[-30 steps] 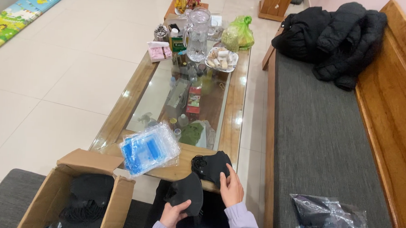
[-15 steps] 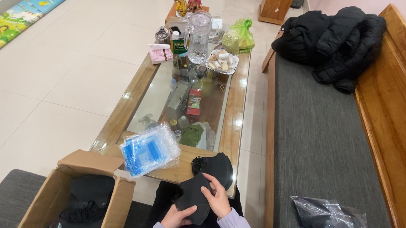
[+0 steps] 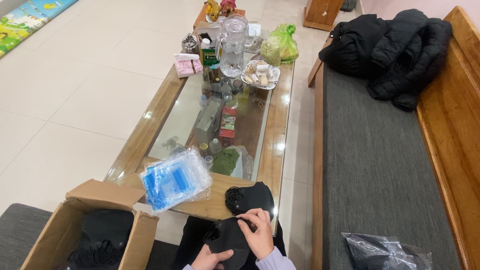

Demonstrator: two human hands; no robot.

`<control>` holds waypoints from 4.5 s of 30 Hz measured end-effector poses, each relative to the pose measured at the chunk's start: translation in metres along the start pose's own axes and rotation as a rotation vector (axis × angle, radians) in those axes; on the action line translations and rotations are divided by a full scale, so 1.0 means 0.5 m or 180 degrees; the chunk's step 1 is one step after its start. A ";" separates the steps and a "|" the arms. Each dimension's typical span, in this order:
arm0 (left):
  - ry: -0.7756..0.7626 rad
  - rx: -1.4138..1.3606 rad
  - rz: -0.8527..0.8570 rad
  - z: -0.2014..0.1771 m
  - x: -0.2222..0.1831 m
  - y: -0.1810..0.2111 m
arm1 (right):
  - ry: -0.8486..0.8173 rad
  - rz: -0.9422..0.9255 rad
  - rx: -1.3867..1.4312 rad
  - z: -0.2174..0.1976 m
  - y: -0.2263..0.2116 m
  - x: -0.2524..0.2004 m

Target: Inspecting and unfolding black face masks from a cardboard box on a table

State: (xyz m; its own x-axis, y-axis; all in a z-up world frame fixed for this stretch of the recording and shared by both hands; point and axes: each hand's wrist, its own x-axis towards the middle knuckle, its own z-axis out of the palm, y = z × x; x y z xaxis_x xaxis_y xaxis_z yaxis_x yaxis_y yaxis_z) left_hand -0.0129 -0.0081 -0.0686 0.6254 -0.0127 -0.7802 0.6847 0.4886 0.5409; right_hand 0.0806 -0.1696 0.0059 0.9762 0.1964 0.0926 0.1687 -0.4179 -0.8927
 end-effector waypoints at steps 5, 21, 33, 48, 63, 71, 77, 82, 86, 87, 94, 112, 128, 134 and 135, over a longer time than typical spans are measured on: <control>-0.0017 0.0055 0.0074 -0.018 0.036 -0.029 | 0.0107 -0.0245 -0.0254 0.001 -0.004 0.004; 0.0876 -0.0592 0.0527 -0.006 -0.002 0.028 | -0.0498 -0.0174 -0.0250 0.064 0.032 -0.061; 0.1135 -0.0833 0.0219 -0.007 -0.042 0.071 | 0.0417 0.1287 0.1115 0.064 0.163 0.011; 0.1114 -0.0830 0.0533 -0.007 -0.080 0.081 | 0.0250 0.1380 0.0927 -0.002 0.197 0.048; 0.1090 -0.0709 0.0464 -0.004 -0.071 0.062 | 0.0299 0.1398 -0.0235 -0.035 0.154 0.046; 0.1164 -0.0824 0.0224 0.017 -0.081 0.084 | 0.0247 0.1098 -0.0718 -0.036 0.145 0.034; 0.1238 -0.0859 0.0089 0.019 -0.071 0.081 | 0.0175 0.1288 -0.0740 -0.041 0.139 0.040; 0.1098 -0.0770 0.0129 0.027 -0.091 0.093 | 0.0073 0.1407 -0.0624 -0.049 0.116 0.037; 0.0961 -0.0765 0.0119 0.031 -0.097 0.095 | 0.0243 0.0991 -0.0647 -0.037 0.096 0.022; 0.0896 -0.0738 0.0079 0.032 -0.100 0.096 | 0.0184 0.0933 -0.0369 -0.034 0.084 0.017; 0.0479 -0.0623 0.0265 0.038 -0.091 0.066 | -0.0670 0.1257 0.0967 0.020 0.017 -0.017; 0.0225 0.0585 0.0118 -0.020 0.012 -0.021 | -0.0251 -0.0204 0.0015 -0.008 -0.035 -0.006; 0.0868 -0.0328 0.0515 0.008 -0.038 0.036 | -0.0351 -0.0789 -0.0412 0.052 0.003 -0.058; 0.0672 -0.0710 0.0573 0.006 -0.040 0.033 | -0.0474 -0.0934 -0.0393 0.059 -0.004 -0.065; 0.0523 -0.0755 0.0594 0.004 -0.038 0.029 | -0.0424 -0.0857 -0.0375 0.060 0.003 -0.062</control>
State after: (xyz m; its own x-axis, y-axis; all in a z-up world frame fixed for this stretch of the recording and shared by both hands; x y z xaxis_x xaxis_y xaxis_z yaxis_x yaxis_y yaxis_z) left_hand -0.0141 -0.0026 -0.0453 0.6498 0.2271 -0.7254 0.4460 0.6589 0.6058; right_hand 0.0464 -0.1495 -0.0114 0.8692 0.4250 0.2529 0.4407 -0.4335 -0.7860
